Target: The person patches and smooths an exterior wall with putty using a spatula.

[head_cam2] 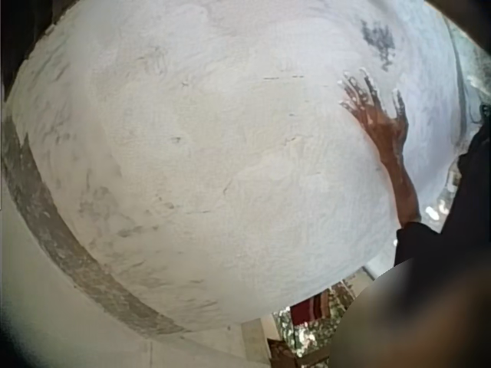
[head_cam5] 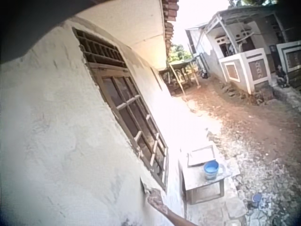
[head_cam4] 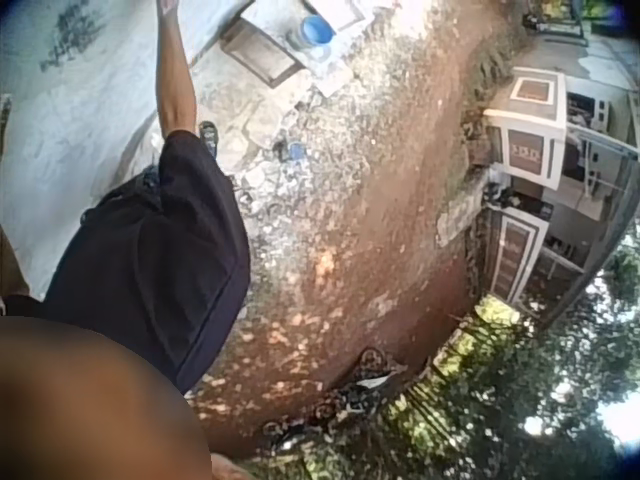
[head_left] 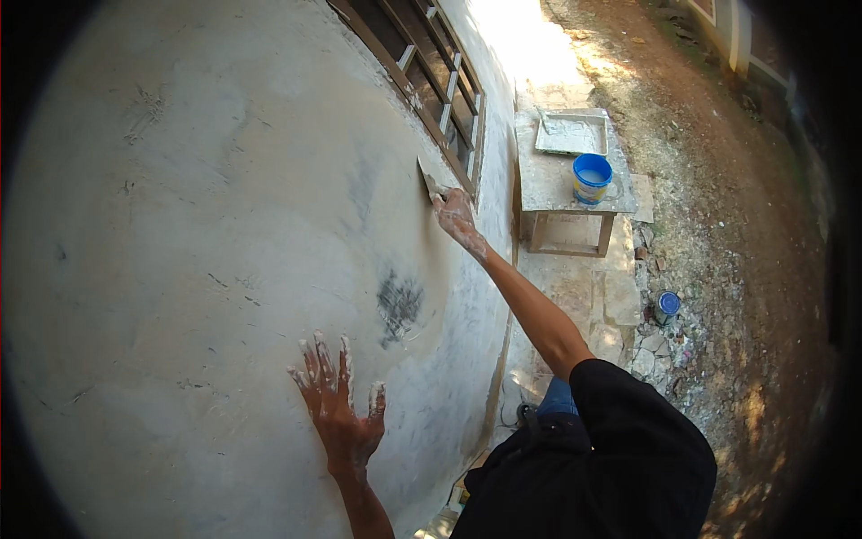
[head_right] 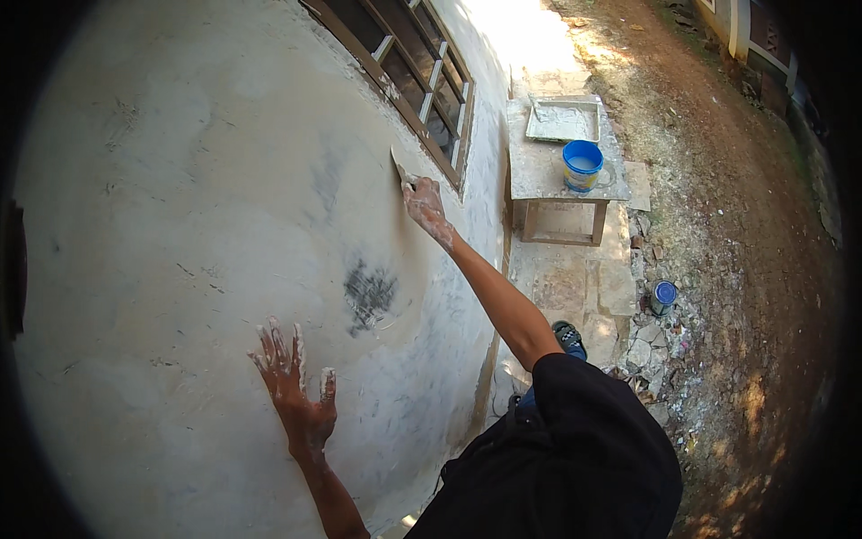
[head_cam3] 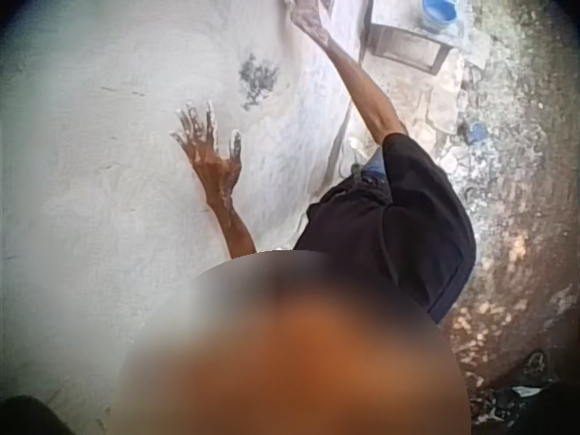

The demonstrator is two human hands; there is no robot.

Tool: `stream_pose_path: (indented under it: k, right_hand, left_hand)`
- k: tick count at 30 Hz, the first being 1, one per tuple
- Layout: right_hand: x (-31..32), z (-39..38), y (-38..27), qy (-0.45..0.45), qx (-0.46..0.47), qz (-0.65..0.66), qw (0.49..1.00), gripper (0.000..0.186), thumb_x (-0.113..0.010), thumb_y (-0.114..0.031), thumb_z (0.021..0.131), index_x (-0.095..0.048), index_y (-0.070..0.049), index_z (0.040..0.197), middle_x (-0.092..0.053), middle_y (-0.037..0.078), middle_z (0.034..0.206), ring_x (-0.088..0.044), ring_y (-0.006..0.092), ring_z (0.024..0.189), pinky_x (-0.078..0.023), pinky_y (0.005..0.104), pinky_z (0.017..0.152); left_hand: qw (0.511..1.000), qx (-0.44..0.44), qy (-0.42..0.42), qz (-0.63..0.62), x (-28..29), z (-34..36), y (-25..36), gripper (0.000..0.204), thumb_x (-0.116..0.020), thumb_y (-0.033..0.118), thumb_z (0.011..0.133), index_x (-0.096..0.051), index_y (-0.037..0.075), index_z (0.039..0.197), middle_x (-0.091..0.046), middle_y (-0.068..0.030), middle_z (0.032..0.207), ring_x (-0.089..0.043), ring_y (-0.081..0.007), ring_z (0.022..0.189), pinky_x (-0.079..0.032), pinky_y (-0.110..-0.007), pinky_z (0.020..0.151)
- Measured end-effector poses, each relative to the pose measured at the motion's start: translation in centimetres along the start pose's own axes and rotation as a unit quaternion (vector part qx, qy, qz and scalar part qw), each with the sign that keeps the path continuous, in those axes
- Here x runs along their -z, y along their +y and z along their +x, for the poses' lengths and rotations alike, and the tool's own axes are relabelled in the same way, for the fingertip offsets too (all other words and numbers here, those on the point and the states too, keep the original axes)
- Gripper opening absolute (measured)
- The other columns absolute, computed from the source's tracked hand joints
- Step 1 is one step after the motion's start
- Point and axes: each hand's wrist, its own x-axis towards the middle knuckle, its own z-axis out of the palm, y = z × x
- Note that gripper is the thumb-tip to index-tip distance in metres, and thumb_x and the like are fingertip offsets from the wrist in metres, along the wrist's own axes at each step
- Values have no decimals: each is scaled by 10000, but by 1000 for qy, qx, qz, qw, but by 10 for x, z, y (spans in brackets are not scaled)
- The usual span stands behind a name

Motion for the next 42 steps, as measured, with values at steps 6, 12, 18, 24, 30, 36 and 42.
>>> stream_pose_path:
  k: [6, 12, 18, 24, 30, 36, 42]
  right_hand:
    - [36, -188, -88, -79, 203, 191, 957, 262, -626, -35, 729, -594, 56, 972, -632, 205, 808, -615, 381, 672, -520, 375, 600]
    - [98, -202, -60, -79, 126, 216, 965, 310, -626, -8, 751, -642, 35, 1058, -655, 204, 763, -645, 190, 614, -488, 296, 499]
    - [61, -14, 2, 64, 9, 141, 988, 212, -541, -103, 821, -638, 36, 949, -614, 214, 683, -578, 266, 554, -448, 364, 554]
    - [5, -97, -84, 147, 236, 89, 956, 178, -603, -122, 798, -601, 25, 898, -608, 195, 776, -566, 340, 815, -449, 452, 783]
    - [67, -253, -126, -125, 329, 241, 904, 320, -635, 4, 738, -582, 42, 1051, -609, 183, 906, -617, 349, 743, -527, 383, 634]
    - [91, -119, -56, 35, 82, 81, 993, 217, -585, -66, 789, -641, 48, 965, -592, 192, 629, -561, 260, 503, -426, 361, 487]
    - [-1, -10, 43, 85, 89, 115, 986, 237, -556, -130, 820, -653, 19, 978, -606, 222, 663, -584, 318, 564, -442, 414, 560]
  left_hand:
    - [1000, 2, -12, 5, 2, 2, 8, 611, -574, 349, 845, -424, 86, 1376, -280, -186, 1476, -219, -392, 1375, -105, -574, 1107]
    - [1000, 7, -14, -12, 6, 2, 3, 601, -581, 241, 832, -407, 63, 1379, -277, -175, 1481, -172, -362, 1396, -60, -550, 1124]
    - [1000, -14, -2, -9, 4, 6, 7, 615, -587, 309, 827, -425, 81, 1375, -283, -180, 1477, -208, -380, 1382, -105, -570, 1111]
    - [1000, -6, -4, -13, 3, 2, 2, 613, -588, 295, 827, -423, 79, 1376, -278, -179, 1480, -204, -376, 1384, -105, -570, 1111]
    - [999, -22, 20, -13, -3, -2, -7, 613, -591, 305, 826, -430, 70, 1369, -286, -192, 1473, -217, -393, 1376, -111, -576, 1106]
    - [1000, -16, 19, -14, 1, 2, -3, 618, -587, 322, 829, -428, 67, 1370, -286, -195, 1472, -216, -401, 1374, -107, -584, 1103]
    - [1000, -11, 10, -17, -2, 1, -5, 613, -578, 323, 839, -420, 76, 1377, -274, -190, 1479, -208, -388, 1380, -99, -577, 1107]
